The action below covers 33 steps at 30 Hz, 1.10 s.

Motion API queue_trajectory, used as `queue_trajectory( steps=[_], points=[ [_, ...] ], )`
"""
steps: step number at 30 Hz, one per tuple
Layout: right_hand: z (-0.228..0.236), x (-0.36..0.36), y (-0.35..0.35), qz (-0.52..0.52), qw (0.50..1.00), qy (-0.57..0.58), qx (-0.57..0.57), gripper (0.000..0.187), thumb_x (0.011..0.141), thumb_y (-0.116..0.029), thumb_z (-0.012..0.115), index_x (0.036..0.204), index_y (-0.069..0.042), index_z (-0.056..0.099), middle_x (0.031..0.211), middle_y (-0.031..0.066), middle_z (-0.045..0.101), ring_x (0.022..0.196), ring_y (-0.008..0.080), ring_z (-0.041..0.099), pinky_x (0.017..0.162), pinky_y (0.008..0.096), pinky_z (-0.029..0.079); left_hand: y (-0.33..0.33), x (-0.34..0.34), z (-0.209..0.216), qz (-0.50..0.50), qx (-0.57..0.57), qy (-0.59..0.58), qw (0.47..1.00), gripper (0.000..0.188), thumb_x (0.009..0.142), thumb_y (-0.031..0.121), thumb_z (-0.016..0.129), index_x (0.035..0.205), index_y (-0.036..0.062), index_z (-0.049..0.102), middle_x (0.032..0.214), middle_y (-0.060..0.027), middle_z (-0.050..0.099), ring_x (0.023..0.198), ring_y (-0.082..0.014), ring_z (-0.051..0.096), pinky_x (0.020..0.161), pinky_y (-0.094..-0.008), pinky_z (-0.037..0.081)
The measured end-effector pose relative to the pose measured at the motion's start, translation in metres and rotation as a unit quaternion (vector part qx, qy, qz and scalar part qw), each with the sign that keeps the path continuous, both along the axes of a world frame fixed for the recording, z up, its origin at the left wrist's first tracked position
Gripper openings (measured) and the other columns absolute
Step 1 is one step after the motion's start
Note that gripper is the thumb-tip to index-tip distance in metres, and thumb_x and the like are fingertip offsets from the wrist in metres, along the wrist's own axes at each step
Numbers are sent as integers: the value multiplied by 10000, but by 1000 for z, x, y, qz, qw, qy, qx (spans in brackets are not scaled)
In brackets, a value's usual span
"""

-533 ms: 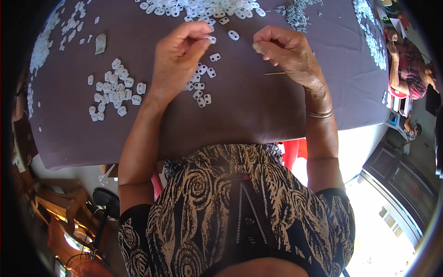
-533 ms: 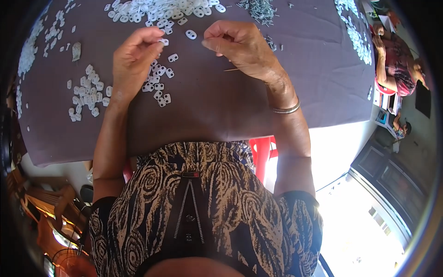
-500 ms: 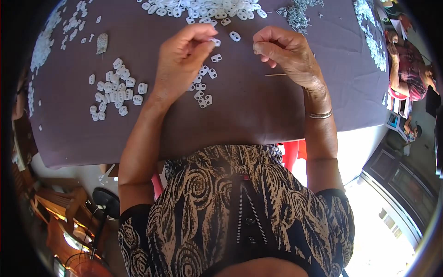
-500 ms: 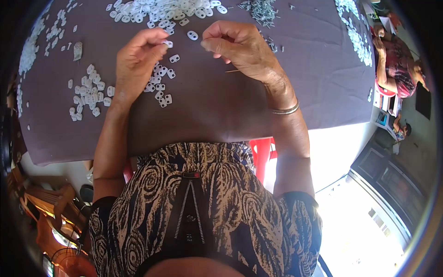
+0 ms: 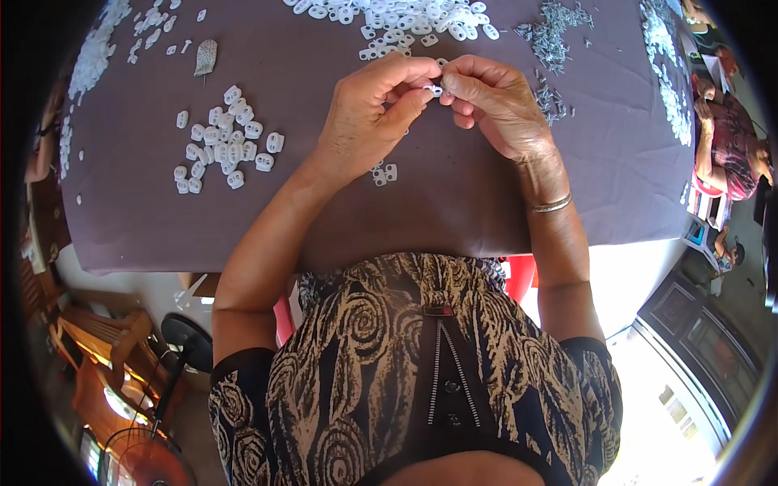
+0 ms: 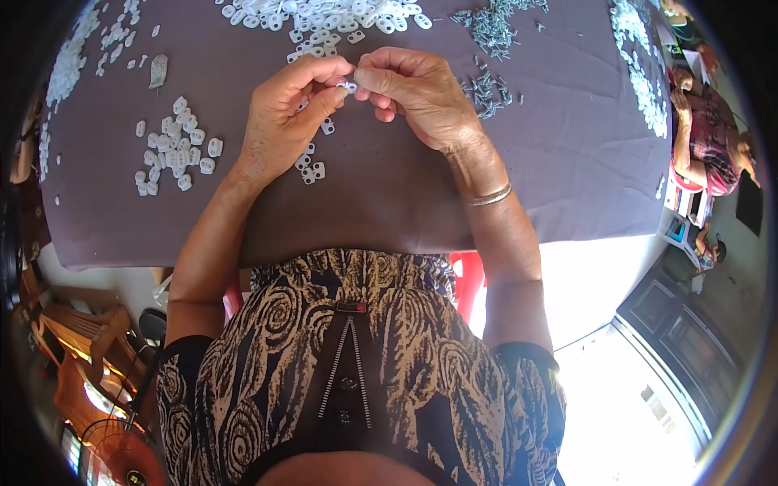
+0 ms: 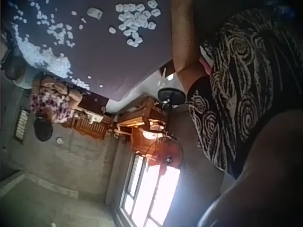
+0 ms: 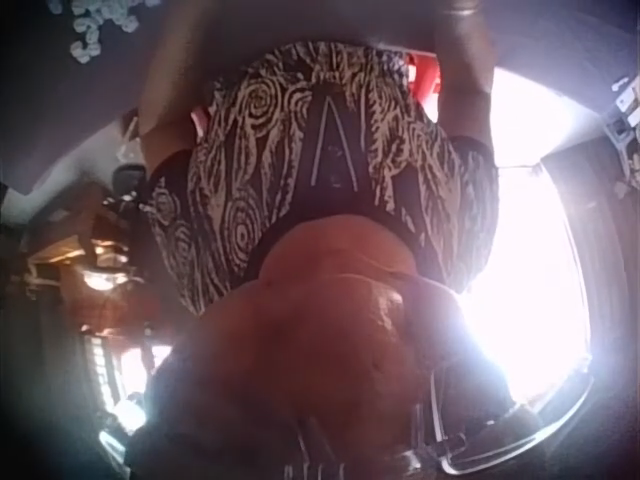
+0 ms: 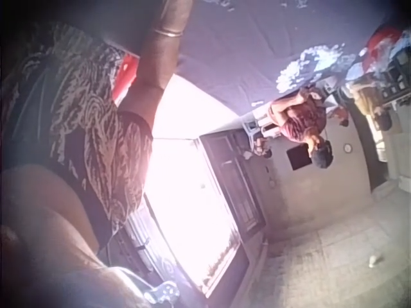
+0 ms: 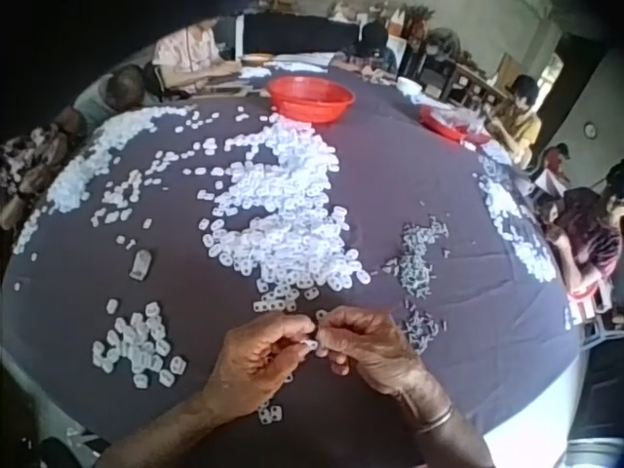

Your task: The person inserts small metal pins into white plastic components using a needle-like tool.

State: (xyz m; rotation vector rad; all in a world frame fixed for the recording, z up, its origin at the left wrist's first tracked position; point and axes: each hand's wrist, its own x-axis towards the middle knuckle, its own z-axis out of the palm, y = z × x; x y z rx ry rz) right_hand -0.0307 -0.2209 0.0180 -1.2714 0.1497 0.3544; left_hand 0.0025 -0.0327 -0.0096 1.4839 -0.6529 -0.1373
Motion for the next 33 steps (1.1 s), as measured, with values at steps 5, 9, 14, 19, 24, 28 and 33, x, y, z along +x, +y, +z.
queue_trajectory(
  steps=[5, 9, 14, 19, 24, 28, 33],
  points=[
    [-4, -2, 0, -16, 1000, -15, -17, 174, 903, -193, 658, 957, -28, 644, 776, 20, 612, 609, 58, 465, 543, 209, 388, -1, -2, 4, -10, -7, 42, 999, 188, 864, -37, 587, 1036, 17, 641, 849, -14, 611, 709, -78, 589, 611, -202, 494],
    [-6, -2, -2, -16, 999, -31, -17, 173, 908, -188, 650, 949, -20, 641, 772, 22, 611, 607, 57, 463, 546, 208, 386, -1, -3, 9, -18, 5, 86, 996, 189, 864, -42, 594, 1035, 14, 652, 847, -18, 615, 716, -77, 606, 610, -199, 499],
    [-8, -2, -7, -1, 998, -60, -36, 168, 910, -185, 647, 949, -22, 641, 779, 21, 614, 611, 55, 466, 550, 202, 385, -5, -3, 6, -20, -9, 102, 995, 182, 863, -46, 597, 1025, 12, 658, 853, -17, 620, 721, -74, 610, 630, -201, 517],
    [-8, -3, -6, -43, 991, -84, -91, 169, 903, -152, 641, 964, 6, 645, 738, 18, 614, 601, 48, 492, 530, 194, 406, -9, -2, 6, -34, -4, 103, 994, 180, 870, -46, 592, 1033, 10, 645, 885, -20, 626, 756, -74, 614, 674, -208, 535],
    [-6, -3, -6, -48, 991, -76, -100, 136, 918, -158, 625, 936, -23, 634, 737, -8, 579, 609, 46, 484, 535, 194, 406, -13, -2, 7, -49, -15, 151, 987, 223, 884, -42, 578, 1101, 8, 598, 944, -46, 637, 802, -77, 611, 699, -219, 530],
    [-5, -5, -8, -51, 986, -89, -129, 125, 926, -156, 618, 926, -31, 623, 766, -13, 571, 626, 53, 483, 539, 203, 404, -11, -1, 8, -71, -9, 142, 987, 230, 894, -29, 571, 1118, 17, 591, 951, -46, 637, 804, -83, 611, 693, -218, 521],
    [4, -5, -23, -42, 983, -106, -146, 141, 925, -145, 617, 982, -17, 635, 802, 8, 601, 644, 62, 506, 541, 207, 411, -14, -5, 13, -66, 16, 148, 987, 237, 933, 32, 537, 1164, 52, 587, 956, -37, 629, 805, -89, 604, 703, -228, 513]
  ],
)
